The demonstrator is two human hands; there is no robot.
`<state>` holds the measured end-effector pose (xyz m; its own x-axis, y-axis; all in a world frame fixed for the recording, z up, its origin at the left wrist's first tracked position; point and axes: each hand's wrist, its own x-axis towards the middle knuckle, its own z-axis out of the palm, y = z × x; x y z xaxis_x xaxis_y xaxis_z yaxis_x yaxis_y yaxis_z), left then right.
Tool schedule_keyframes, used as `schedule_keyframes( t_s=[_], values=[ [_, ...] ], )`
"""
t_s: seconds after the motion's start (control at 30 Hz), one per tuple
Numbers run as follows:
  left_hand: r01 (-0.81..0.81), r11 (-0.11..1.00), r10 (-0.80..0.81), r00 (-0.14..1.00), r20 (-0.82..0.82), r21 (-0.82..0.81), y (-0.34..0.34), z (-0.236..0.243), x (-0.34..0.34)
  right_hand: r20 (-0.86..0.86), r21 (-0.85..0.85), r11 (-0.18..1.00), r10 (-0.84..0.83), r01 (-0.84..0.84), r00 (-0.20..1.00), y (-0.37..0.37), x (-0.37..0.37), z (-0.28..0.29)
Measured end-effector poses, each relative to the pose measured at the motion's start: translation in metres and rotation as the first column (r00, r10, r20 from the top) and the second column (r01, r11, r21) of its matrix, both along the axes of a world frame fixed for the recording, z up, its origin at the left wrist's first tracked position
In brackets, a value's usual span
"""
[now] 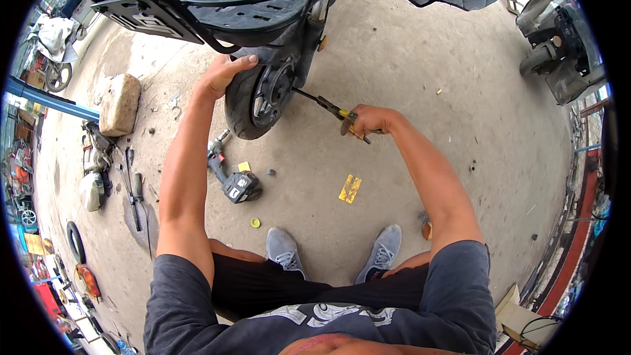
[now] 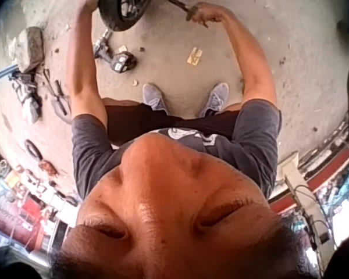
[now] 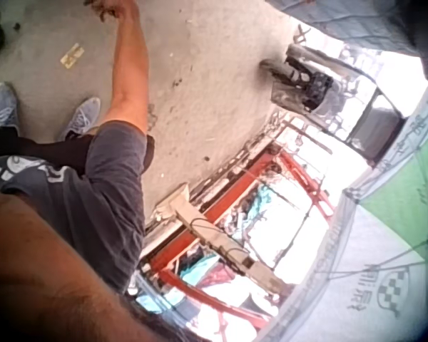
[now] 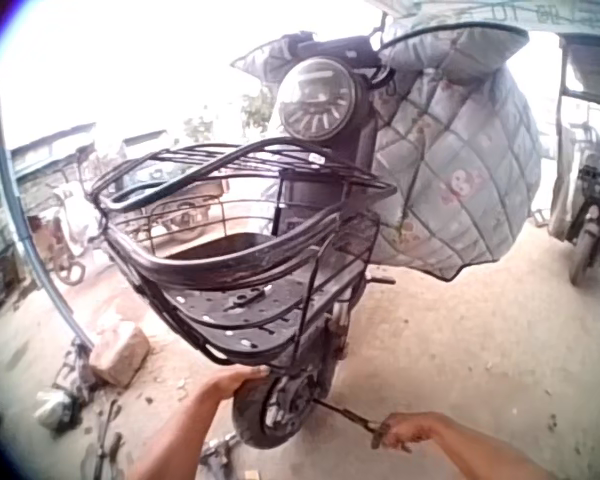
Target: The person walks through a cluttered workshop, picks up a tire iron, and approaches a scooter. They remove the front wheel from the scooter and place it on the ground. They then use a tire iron to pry the tire off the rim.
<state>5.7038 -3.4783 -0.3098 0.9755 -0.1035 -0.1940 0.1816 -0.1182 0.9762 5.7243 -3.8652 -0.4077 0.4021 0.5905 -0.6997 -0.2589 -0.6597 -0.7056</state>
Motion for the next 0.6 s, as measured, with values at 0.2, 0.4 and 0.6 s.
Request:
schedule_keyframes(
  t_s=[0.2,0.4,0.6],
  values=[
    [-0.022,1.000,0.022,1.000,0.021,-0.008,0.002,0.002,-0.004,0.158,-0.084,0.996,0.017,-0.004,0.987,0.007,-0.008,0.012],
    [-0.035,0.999,0.035,0.998,0.058,-0.010,-0.002,0.004,-0.005,0.242,-0.194,0.981,0.029,0.019,0.970,0.010,-0.014,0.006],
    [-0.063,0.996,0.069,0.992,0.104,-0.058,-0.007,0.002,-0.001,0.186,-0.035,0.997,0.071,-0.065,0.980,-0.021,-0.008,-0.026]
  ],
)
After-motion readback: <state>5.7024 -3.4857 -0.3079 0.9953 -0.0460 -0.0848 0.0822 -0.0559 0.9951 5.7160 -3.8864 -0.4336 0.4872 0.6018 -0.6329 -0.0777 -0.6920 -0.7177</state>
